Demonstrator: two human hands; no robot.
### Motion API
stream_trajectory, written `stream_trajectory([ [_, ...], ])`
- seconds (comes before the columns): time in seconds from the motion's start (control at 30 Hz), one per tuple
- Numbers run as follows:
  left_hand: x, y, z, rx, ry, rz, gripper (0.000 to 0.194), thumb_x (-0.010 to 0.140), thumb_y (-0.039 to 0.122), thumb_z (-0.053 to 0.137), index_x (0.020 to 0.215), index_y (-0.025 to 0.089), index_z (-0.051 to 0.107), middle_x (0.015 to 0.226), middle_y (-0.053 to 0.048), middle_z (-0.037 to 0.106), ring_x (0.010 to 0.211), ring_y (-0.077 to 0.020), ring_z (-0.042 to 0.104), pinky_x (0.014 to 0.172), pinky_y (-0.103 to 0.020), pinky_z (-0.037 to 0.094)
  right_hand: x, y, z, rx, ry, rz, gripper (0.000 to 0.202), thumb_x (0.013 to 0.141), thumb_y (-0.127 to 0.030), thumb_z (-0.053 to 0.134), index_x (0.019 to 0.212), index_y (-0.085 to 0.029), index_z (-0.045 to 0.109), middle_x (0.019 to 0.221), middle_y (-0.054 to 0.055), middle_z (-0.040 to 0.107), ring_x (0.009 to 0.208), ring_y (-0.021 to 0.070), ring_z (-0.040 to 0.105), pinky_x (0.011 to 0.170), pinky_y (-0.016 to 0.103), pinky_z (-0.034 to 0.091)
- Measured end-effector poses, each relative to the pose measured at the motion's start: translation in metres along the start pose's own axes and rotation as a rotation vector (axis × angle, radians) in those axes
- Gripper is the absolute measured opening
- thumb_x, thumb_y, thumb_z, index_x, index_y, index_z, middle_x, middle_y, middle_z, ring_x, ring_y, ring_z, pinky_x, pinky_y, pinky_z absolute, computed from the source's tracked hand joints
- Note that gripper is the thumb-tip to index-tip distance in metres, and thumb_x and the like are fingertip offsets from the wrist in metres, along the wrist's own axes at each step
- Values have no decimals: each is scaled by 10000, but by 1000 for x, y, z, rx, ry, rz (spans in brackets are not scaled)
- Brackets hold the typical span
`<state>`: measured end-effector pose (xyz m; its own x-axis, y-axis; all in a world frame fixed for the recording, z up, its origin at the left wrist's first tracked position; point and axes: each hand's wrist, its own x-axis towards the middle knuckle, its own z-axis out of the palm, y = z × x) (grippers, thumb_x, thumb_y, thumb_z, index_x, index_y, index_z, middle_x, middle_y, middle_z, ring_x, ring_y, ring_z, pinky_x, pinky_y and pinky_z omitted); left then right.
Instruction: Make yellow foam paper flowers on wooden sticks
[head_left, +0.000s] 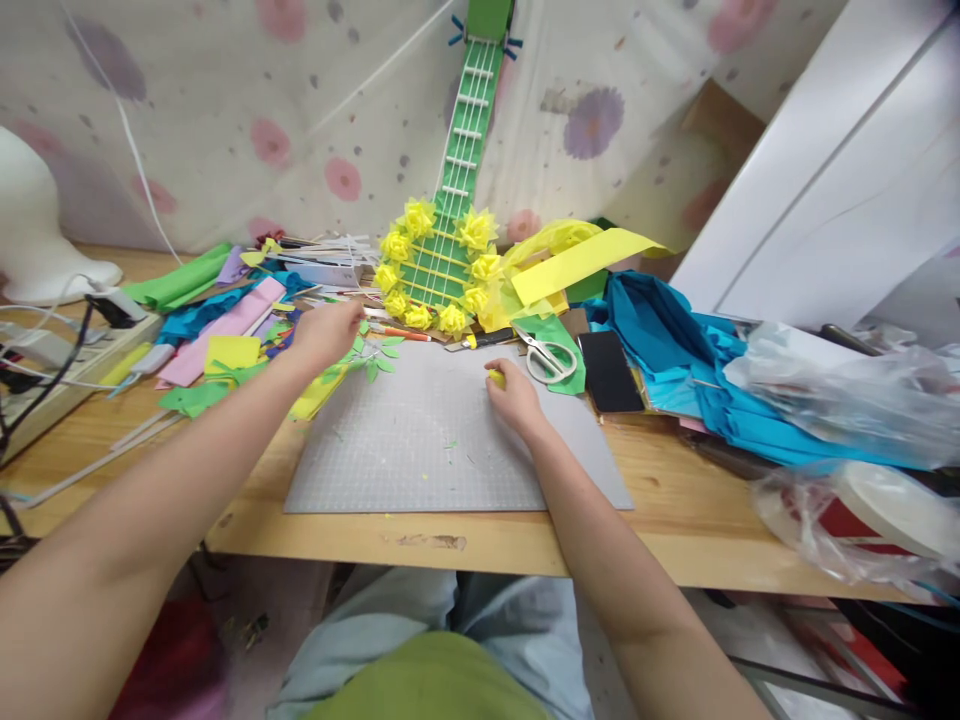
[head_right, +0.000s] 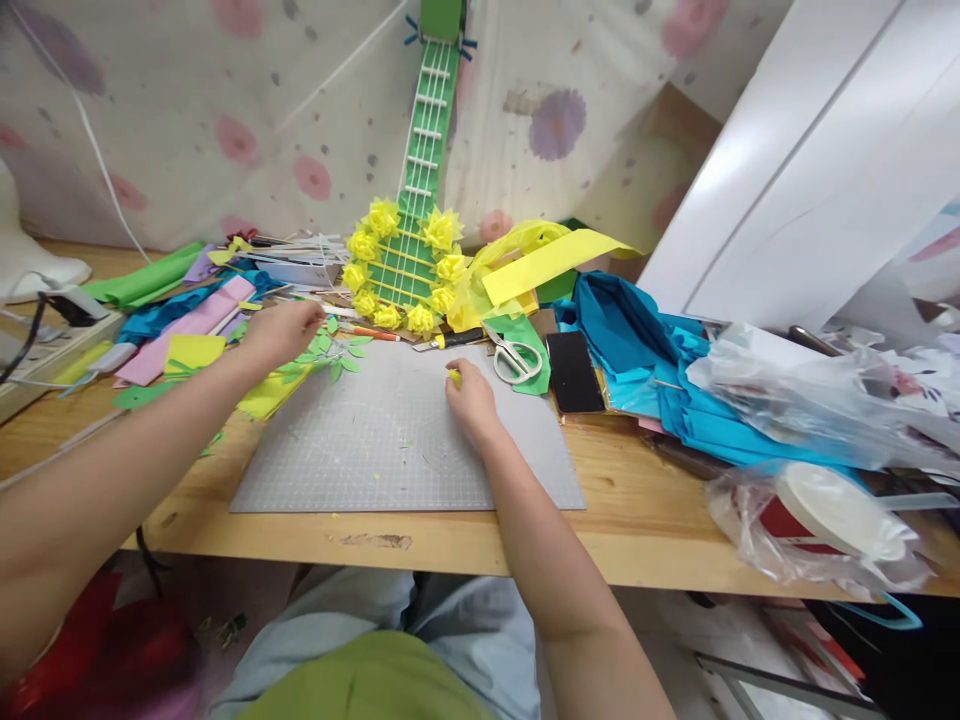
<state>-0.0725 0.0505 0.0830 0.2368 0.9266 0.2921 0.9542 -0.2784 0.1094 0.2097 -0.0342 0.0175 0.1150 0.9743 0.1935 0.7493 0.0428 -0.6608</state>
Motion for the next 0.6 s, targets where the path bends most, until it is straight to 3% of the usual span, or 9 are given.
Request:
stream_trajectory([
  [0.07, -3, 34, 5, 8, 58, 194, 298, 836, 245, 328, 970, 212, 592, 964, -104, 603, 923, -248, 543, 732, -360, 384, 4, 5, -1, 76, 37, 35, 285, 745, -234, 425, 989, -194, 567, 1037, 49, 610, 942, 173, 556, 866, 333, 417],
  [0.2, -9, 98, 29, 45, 37, 639, 303, 826, 139, 332, 985, 199, 582, 953, -102, 582, 920, -203, 514, 712, -313, 394, 12, 21, -3, 450, 117, 233, 300, 746, -287, 425, 1013, -179, 508, 909, 34, 612, 726, 121, 597, 674, 273, 498],
  [0.27, -11, 121, 44, 41, 22, 780, 279, 811, 102, 356, 936, 185, 591, 909, -103, 577, 893, -193, 511, 700, -304, 397, 13, 28, -4, 636, 184, 347, 241, 755, -271, 421, 974, -180, 461, 845, 21, 600, 666, 102, 602, 634, 252, 512],
  [0.37, -12, 143, 66, 59, 19, 792, 226, 816, 118, 385, 889, 173, 592, 869, -100, 569, 850, -188, 517, 653, -295, 397, 14, 33, -4, 844, 245, 465, 122, 767, -232, 421, 881, -203, 387, 746, -13, 577, 619, 97, 613, 629, 258, 530],
  [0.5, -8, 158, 87, 9, 8, 722, 221, 842, 165, 379, 914, 167, 587, 897, -100, 577, 878, -191, 523, 678, -303, 413, 14, 32, -4, 961, 267, 489, 99, 778, -220, 431, 817, -220, 340, 676, -39, 555, 603, 108, 623, 631, 280, 541],
  [0.6, -2, 163, 96, -104, 32, 568, 282, 836, 137, 377, 1058, 172, 547, 999, -101, 578, 958, -195, 517, 797, -324, 412, 14, 31, -5, 972, 292, 494, 94, 787, -218, 426, 820, -224, 337, 663, -41, 557, 621, 114, 632, 648, 287, 543],
])
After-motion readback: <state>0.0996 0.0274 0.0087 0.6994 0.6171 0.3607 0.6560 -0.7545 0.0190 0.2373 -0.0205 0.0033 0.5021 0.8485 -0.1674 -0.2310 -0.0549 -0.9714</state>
